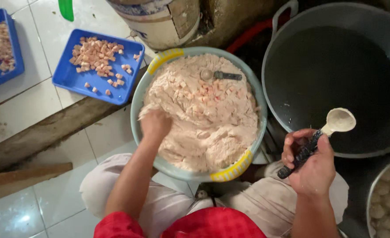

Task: The person sits on the floor beside large basins, scoops portions of pale meat paste with a scoop, presses pink filling cubes into each portion, and rolls the paste into balls by hand. They drop the finished balls into a water-filled basin, repeating the cycle continuously.

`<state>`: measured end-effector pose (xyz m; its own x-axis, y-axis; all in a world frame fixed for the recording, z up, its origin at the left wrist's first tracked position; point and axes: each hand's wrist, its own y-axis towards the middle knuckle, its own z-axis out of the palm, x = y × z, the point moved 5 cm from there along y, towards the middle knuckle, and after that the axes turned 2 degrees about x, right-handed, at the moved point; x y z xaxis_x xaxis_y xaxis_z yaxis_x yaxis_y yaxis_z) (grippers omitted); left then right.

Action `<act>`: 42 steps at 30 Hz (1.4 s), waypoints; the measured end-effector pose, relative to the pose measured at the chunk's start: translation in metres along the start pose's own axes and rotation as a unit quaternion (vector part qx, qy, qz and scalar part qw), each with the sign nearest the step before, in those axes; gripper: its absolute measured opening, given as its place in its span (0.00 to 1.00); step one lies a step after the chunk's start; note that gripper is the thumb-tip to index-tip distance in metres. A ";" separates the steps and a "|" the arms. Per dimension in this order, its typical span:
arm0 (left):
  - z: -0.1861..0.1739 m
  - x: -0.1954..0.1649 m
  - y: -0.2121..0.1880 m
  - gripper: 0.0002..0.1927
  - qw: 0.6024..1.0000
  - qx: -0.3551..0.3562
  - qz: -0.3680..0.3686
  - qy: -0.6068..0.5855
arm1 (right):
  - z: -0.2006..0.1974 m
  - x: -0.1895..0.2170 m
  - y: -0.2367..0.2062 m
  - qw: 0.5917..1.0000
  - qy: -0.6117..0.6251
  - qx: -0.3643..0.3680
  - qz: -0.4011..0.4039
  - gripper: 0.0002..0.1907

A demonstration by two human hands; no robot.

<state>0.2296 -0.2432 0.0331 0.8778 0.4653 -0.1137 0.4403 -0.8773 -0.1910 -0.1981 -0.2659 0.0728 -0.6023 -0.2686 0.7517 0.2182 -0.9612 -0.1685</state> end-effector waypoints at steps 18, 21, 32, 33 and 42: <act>0.070 -0.122 -0.117 0.31 0.950 0.060 0.082 -0.294 | -0.060 0.095 0.071 0.636 -0.759 -0.123 0.058 0.22; 0.059 -0.159 -0.109 0.38 0.966 0.043 0.166 -0.193 | -0.047 0.072 0.091 0.582 -0.812 -0.048 0.005 0.22; 0.049 -0.205 -0.036 0.32 0.957 0.040 0.196 -0.209 | -0.046 0.054 0.104 0.460 -0.865 -0.049 0.196 0.22; 0.051 -0.204 -0.037 0.32 0.957 0.062 0.196 -0.204 | -0.047 0.056 0.102 0.466 -0.859 -0.047 0.207 0.22; 0.059 -0.208 -0.023 0.53 0.947 0.155 0.198 -0.199 | -0.024 0.084 0.119 0.531 -0.838 -0.039 0.120 0.26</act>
<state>0.0254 -0.3131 0.0037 0.7952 0.1678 -0.5826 -0.0403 -0.9442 -0.3270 -0.2411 -0.4040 0.1001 0.9789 -0.0129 0.2041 0.0637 -0.9291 -0.3642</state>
